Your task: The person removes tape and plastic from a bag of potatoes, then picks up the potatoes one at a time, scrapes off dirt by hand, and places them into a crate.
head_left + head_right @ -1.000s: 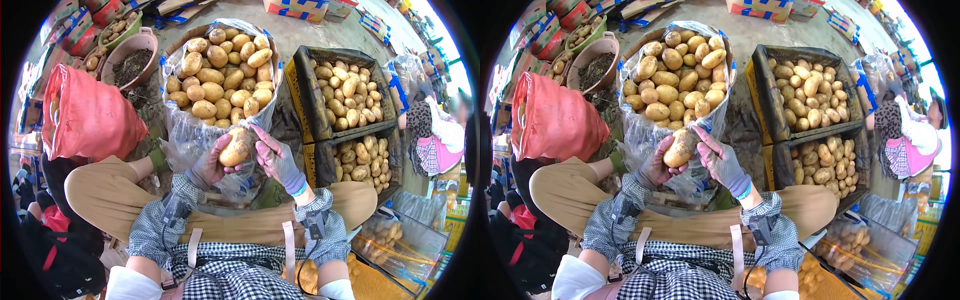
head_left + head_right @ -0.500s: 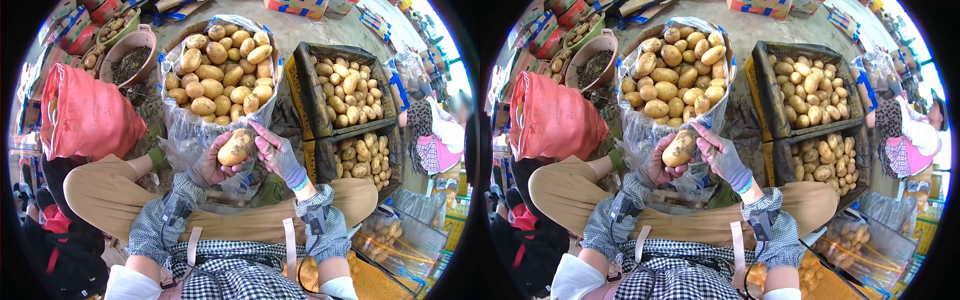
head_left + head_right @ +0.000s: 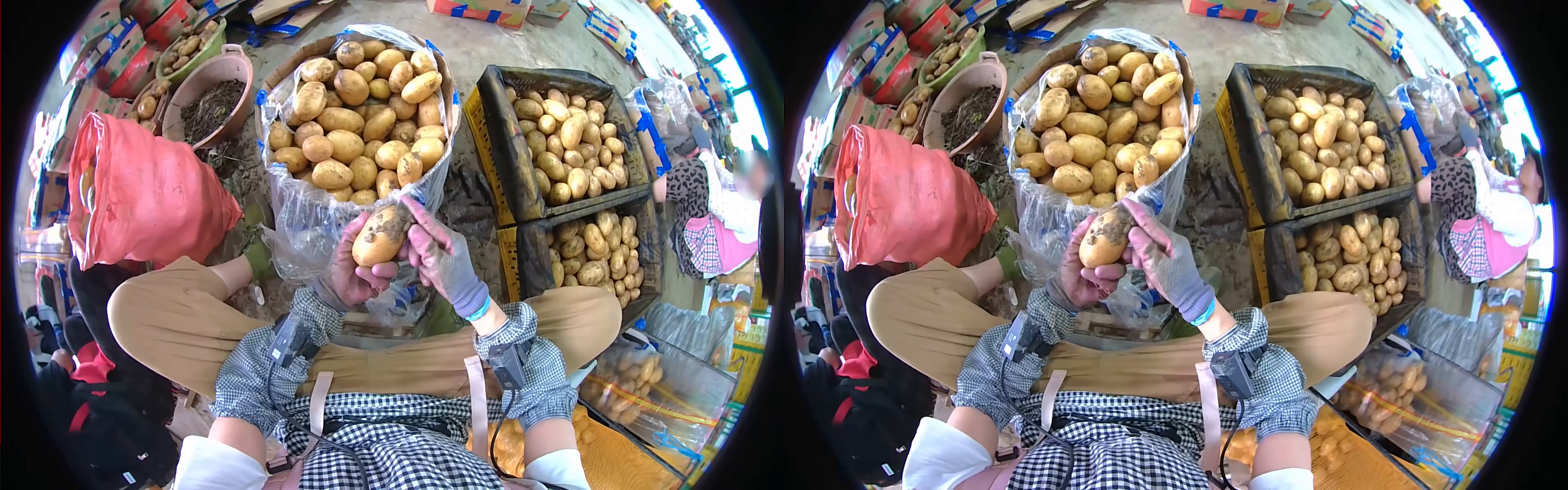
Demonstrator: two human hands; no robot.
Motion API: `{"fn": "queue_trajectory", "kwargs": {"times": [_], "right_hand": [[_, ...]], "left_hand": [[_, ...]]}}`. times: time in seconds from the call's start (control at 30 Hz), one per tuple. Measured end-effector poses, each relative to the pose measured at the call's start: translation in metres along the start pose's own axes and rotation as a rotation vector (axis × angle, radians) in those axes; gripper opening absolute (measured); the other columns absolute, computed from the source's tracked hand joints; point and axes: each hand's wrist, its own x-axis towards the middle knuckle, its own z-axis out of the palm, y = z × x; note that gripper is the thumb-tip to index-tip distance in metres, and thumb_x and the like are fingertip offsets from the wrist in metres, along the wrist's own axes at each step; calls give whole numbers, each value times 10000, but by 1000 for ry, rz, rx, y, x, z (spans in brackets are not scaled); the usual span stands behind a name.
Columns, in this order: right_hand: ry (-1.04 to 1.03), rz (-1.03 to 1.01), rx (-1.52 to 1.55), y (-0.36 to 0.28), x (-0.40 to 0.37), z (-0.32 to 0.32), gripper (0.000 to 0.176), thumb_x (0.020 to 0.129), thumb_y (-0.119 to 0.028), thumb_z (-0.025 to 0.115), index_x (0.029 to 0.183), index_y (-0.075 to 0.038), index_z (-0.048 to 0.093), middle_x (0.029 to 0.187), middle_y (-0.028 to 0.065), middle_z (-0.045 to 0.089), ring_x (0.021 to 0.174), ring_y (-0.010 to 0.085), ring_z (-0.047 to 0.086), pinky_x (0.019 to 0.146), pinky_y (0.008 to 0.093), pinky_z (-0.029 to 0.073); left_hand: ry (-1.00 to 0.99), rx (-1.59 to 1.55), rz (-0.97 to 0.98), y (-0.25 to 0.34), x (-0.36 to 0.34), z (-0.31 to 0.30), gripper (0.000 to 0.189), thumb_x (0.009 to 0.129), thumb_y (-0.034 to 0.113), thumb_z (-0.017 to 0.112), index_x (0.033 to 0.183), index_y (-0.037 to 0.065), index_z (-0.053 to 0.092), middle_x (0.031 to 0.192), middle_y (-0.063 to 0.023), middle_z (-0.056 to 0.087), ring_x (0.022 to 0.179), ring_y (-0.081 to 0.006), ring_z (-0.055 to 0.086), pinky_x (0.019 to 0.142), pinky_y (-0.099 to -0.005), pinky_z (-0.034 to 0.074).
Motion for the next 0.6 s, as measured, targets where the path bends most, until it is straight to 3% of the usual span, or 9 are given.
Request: {"fn": "queue_trajectory", "kwargs": {"times": [0.17,0.2,0.27,0.3,0.37,0.4,0.5,0.57,0.6], "right_hand": [[-31,-116,-167,16,4,-5,429,979,-218,539,1389,-105,483,969,-19,656,654,30,467,603,183,440],[-31,-115,-166,26,9,-6,429,979,-218,539,1389,-105,483,969,-19,656,654,30,467,603,183,440],[-116,-802,-868,40,17,-4,444,974,-225,548,1401,-133,468,1115,35,675,606,11,446,552,167,448],[-116,-803,-867,45,16,-7,444,974,-225,548,1401,-133,468,1115,35,675,606,11,446,552,167,448],[19,-377,-450,29,7,-2,397,974,-171,528,1366,-112,506,1334,66,562,745,27,565,694,203,497],[109,-248,-326,15,9,-4,394,982,-187,524,1367,-105,505,1317,55,586,730,15,536,676,191,483],[108,-178,-316,10,12,-12,419,991,-216,519,1392,-105,475,1276,-5,594,690,18,461,658,167,448],[47,-243,-184,18,9,-3,422,983,-200,535,1385,-87,479,1250,-14,607,714,14,476,662,167,449],[-16,-334,-348,19,6,-2,411,976,-178,546,1370,-73,493,1272,3,603,758,17,507,692,182,468]], "left_hand": [[71,9,-4,0,1,-1,533,941,505,501,1222,53,527,1043,-194,597,583,-151,496,396,-140,415],[189,-34,71,-2,1,-2,517,941,493,509,1207,51,538,1042,-176,601,598,-154,504,398,-139,416],[430,-42,198,1,1,-6,422,960,444,504,1130,63,567,996,-121,602,603,-97,508,390,-134,422],[431,-41,199,1,1,-9,422,960,444,504,1130,63,567,996,-121,602,603,-97,508,390,-134,422],[54,-95,72,-1,2,-6,464,943,468,521,1174,68,564,1029,-145,602,593,-147,505,401,-143,404],[51,-8,9,0,1,-1,478,942,481,512,1180,70,561,1023,-167,597,573,-136,496,398,-144,395],[-28,-37,-43,-3,6,6,509,939,498,500,1201,64,543,1027,-197,587,572,-130,490,391,-144,387],[-28,-93,-17,0,3,-4,509,940,500,497,1210,69,535,1019,-197,589,570,-129,489,389,-146,386],[-24,-152,6,1,1,-9,510,940,501,493,1219,75,528,1010,-196,591,569,-127,488,386,-147,384]]}}
